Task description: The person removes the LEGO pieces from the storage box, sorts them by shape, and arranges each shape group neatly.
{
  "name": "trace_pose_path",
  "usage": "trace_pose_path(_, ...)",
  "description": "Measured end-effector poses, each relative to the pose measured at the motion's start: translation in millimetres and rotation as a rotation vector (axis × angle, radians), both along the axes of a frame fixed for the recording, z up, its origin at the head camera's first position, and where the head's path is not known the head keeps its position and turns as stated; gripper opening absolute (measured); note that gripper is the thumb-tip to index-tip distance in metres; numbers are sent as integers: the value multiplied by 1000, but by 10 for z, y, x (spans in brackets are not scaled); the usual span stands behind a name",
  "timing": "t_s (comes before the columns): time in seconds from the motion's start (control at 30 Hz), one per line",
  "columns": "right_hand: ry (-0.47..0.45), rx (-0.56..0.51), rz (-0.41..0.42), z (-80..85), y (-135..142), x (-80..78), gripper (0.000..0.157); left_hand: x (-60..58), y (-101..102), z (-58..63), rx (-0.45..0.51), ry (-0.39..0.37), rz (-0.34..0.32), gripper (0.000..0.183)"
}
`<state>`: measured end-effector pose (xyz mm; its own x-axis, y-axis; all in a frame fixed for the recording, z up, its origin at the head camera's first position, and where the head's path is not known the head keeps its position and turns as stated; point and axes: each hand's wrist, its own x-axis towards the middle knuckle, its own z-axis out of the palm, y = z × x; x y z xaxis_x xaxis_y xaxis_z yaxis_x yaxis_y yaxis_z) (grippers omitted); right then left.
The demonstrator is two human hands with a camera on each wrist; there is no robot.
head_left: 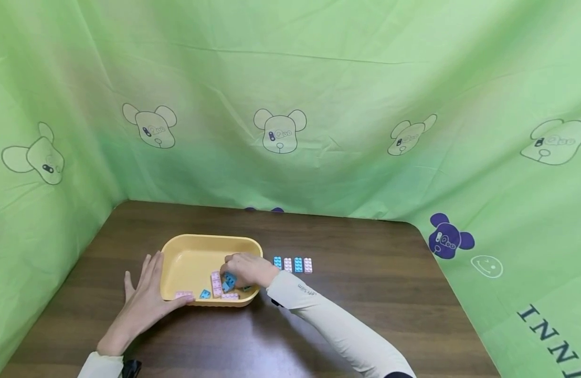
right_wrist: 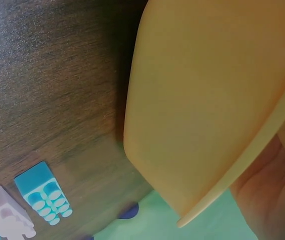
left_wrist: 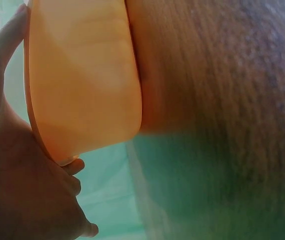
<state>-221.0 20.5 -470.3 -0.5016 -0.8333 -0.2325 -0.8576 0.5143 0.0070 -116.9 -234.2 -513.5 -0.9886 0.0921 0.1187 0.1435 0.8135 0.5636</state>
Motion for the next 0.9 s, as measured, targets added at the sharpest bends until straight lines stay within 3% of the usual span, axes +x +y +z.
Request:
trace_pose_path(0.3,-35,-58,-29,112,77,-6,39,5,5,11,-5,-11,-3,136)
trace_pose_path(0.53,-61,-240,-47,213,227,-17,37,20,18,4,-7,-14,0,135)
trace_pose_path(0.9,-83,-458,-144,287,564,-43,35,34,20,16,-14,1,7,136)
